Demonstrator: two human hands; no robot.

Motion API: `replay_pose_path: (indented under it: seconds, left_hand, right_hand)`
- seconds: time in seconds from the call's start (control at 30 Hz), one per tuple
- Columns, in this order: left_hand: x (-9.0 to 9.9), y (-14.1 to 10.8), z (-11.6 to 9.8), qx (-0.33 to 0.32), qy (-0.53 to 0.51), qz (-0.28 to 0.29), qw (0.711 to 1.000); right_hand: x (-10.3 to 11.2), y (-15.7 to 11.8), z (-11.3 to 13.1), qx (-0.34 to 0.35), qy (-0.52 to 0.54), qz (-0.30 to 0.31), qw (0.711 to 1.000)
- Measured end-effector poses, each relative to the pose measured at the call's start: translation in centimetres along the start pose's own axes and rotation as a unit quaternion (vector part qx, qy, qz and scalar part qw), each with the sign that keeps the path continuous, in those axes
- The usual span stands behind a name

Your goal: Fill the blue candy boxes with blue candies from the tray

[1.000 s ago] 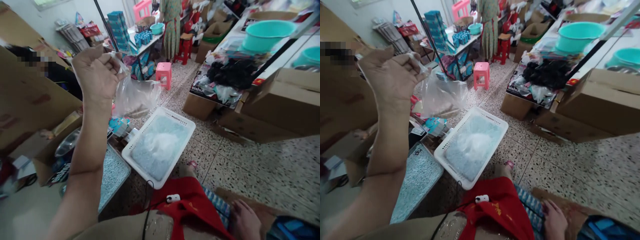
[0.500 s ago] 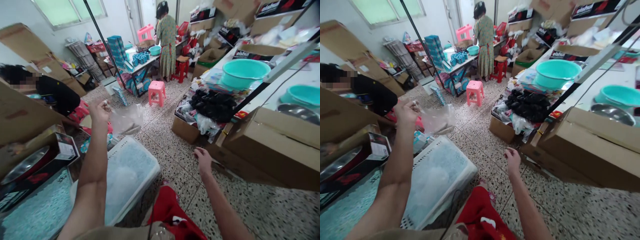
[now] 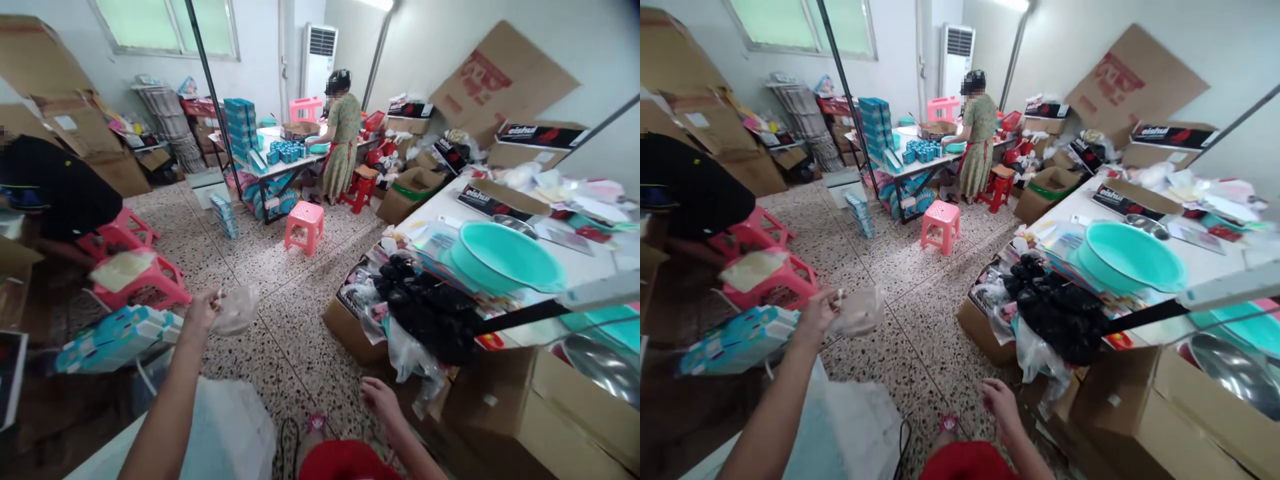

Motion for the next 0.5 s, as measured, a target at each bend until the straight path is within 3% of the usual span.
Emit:
replay_pose_path:
  seconds: [0.1, 0.2, 0.3, 0.37, 0.5]
  left_hand:
    - [-1.1, 2.9, 0.7, -0.001, 0.009, -0.028, 1.0]
    - [-2.6, 5.2, -0.7, -0.016, 0.021, -0.047, 0.999]
    - [-5.4, 7.2, -2.1, -0.024, 0.04, -0.058, 0.997]
    - [-8.3, 8.5, -2.6, -0.03, 0.05, -0.06, 0.997]
    - [-17.3, 11.4, -2.7, -0.044, 0.065, -0.015, 0.997]
  right_hand:
    - [4.2, 4.2, 3.1, -0.045, 0.021, -0.066, 0.997]
    - [4.0, 8.5, 6.1, -0.06, 0.034, -0.073, 0.995]
    - [0.7, 13.5, 10.2, -0.041, 0.05, -0.05, 0.997]
    - [-2.3, 17.1, 13.8, -0.013, 0.058, -0.035, 0.998]
    - [-8.0, 24.0, 23.5, 0.091, 0.006, -0.016, 0.996]
Point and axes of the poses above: each hand's wrist, its own y-axis towards the middle knuckle, its own x-axis out of the back of the hand, z = x × y, the point moved 9 cm from there along y, towards the middle knuckle, and after that the axes turned 13 degrees about -y, right-handed, at the moved point
